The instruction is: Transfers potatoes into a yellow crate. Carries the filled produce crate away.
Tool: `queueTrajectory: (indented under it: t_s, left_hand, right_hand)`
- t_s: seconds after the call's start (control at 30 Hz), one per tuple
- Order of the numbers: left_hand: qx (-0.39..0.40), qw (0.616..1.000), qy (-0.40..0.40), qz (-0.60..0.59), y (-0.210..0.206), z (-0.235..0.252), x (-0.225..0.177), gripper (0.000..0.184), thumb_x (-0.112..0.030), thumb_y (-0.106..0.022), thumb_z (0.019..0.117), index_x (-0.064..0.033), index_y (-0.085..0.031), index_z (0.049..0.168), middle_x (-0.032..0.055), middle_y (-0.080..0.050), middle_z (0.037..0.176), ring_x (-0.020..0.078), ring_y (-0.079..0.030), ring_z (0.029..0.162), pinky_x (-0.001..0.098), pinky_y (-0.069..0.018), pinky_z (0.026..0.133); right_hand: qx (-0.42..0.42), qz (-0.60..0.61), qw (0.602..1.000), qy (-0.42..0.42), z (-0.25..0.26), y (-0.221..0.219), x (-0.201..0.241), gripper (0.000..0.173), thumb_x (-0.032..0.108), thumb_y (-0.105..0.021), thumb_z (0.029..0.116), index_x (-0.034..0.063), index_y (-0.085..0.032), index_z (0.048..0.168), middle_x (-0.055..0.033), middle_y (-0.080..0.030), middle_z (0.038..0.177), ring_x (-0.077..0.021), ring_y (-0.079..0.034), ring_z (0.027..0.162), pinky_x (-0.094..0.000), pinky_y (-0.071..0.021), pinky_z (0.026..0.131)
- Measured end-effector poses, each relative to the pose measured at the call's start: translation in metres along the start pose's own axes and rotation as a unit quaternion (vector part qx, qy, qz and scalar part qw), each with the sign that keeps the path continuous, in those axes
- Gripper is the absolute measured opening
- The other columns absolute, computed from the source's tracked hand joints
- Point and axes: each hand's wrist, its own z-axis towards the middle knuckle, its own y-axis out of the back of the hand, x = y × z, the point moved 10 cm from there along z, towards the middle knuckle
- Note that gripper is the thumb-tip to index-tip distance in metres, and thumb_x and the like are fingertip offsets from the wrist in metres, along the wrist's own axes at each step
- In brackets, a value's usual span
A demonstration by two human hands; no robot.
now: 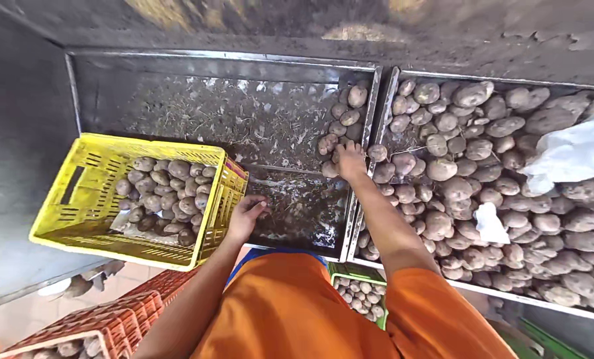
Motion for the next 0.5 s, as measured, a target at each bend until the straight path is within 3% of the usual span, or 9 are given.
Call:
queueTrajectory:
  t_s: [0.07,0.17,0.23,0.27,0.3,0.33,0.37,0.43,0.5]
  left_hand:
    - [0.026,0.997,0.041,-0.055,-0.024,0.018,0.005,0.024,-0.009,-0.056,0.1028,0.0026,-0.058,0.123,0.0142,-0.072,0.112,0.0234,-0.074,0.088,0.039,-0.0633,0.079]
    - [0.039,0.986,0.096,-0.128,-0.049,0.037,0.015,0.025,-0.01,-0.055,0.1043,0.0003,-0.056,0.128,0.0151,-0.07,0.115,0.0253,-0.073,0.089,0.0404,-0.0625,0.077]
    - [0.054,0.972,0.116,-0.197,-0.063,0.046,0.016,0.04,-0.015,-0.052,0.1065,-0.007,-0.044,0.145,0.0148,-0.065,0.13,0.03,-0.07,0.106,0.0477,-0.0612,0.084]
    - [0.072,0.962,0.123,-0.232,-0.072,0.049,0.016,0.051,-0.019,-0.051,0.1072,-0.0142,-0.033,0.155,0.0133,-0.057,0.142,0.0316,-0.065,0.118,0.052,-0.0593,0.091]
    - [0.081,0.952,0.129,-0.264,-0.078,0.051,0.017,0.058,-0.021,-0.051,0.1073,-0.0198,-0.024,0.159,0.0128,-0.051,0.148,0.033,-0.061,0.124,0.0551,-0.0571,0.095]
    - [0.074,0.947,0.133,-0.284,-0.082,0.052,0.017,0.058,-0.019,-0.052,0.1064,-0.0198,-0.026,0.158,0.0148,-0.053,0.145,0.0344,-0.062,0.121,0.056,-0.0576,0.094]
    - [0.052,0.947,0.136,-0.286,-0.081,0.053,0.019,0.052,-0.015,-0.057,0.1032,-0.0151,-0.037,0.151,0.0178,-0.06,0.132,0.035,-0.067,0.11,0.0544,-0.0597,0.087]
    - [0.013,0.945,0.17,-0.28,-0.077,0.05,0.034,0.04,-0.01,-0.061,0.0998,-0.0081,-0.048,0.138,0.0195,-0.066,0.113,0.0346,-0.07,0.093,0.052,-0.062,0.077]
    - [0.004,0.94,0.201,-0.276,-0.073,0.045,0.049,0.034,-0.015,-0.058,0.1016,-0.0075,-0.05,0.134,0.0185,-0.067,0.107,0.0336,-0.071,0.088,0.0495,-0.062,0.073]
  right_hand:
    - [0.014,-0.013,1.0,0.016,0.005,-0.003,-0.004,0.072,0.016,-0.088,0.0723,0.0086,-0.058,0.137,-0.0292,-0.053,0.14,-0.0517,-0.051,0.129,-0.0681,-0.0434,0.104]
    - [-0.035,0.018,0.999,0.025,-0.004,0.02,0.006,0.066,0.017,-0.085,0.0741,0.0023,-0.058,0.132,-0.0297,-0.059,0.133,-0.0497,-0.055,0.125,-0.0656,-0.0403,0.108]
    - [-0.011,0.155,0.988,-0.004,-0.024,0.037,0.027,0.068,0.026,-0.085,0.0788,0.0046,-0.056,0.136,-0.0246,-0.063,0.128,-0.0435,-0.063,0.117,-0.0641,-0.0496,0.1]
    - [0.043,0.239,0.97,0.002,-0.034,0.034,0.044,0.065,0.033,-0.084,0.0831,0.0091,-0.056,0.137,-0.0202,-0.068,0.122,-0.0379,-0.068,0.11,-0.0617,-0.0549,0.095]
    - [0.103,0.295,0.95,0.025,-0.041,0.028,0.062,0.062,0.041,-0.081,0.0877,0.0114,-0.058,0.137,-0.0166,-0.069,0.122,-0.0328,-0.069,0.11,-0.058,-0.0558,0.097]
    - [0.12,0.298,0.946,0.046,-0.041,0.025,0.073,0.059,0.047,-0.077,0.09,0.0122,-0.062,0.135,-0.0142,-0.068,0.125,-0.0304,-0.067,0.113,-0.0562,-0.0543,0.1]
    - [0.085,0.252,0.962,0.056,-0.032,0.027,0.074,0.058,0.051,-0.075,0.091,0.0134,-0.064,0.135,-0.0136,-0.066,0.131,-0.0318,-0.064,0.118,-0.0581,-0.0526,0.101]
    - [-0.01,0.122,0.992,0.029,-0.003,0.025,0.053,0.059,0.045,-0.074,0.0914,0.0121,-0.06,0.139,-0.0219,-0.053,0.146,-0.0455,-0.051,0.133,-0.0681,-0.0429,0.104]
    - [-0.01,0.047,0.999,-0.017,0.028,0.01,0.032,0.067,0.04,-0.077,0.0874,0.0152,-0.056,0.146,-0.0279,-0.046,0.151,-0.0525,-0.043,0.138,-0.0738,-0.0393,0.103]
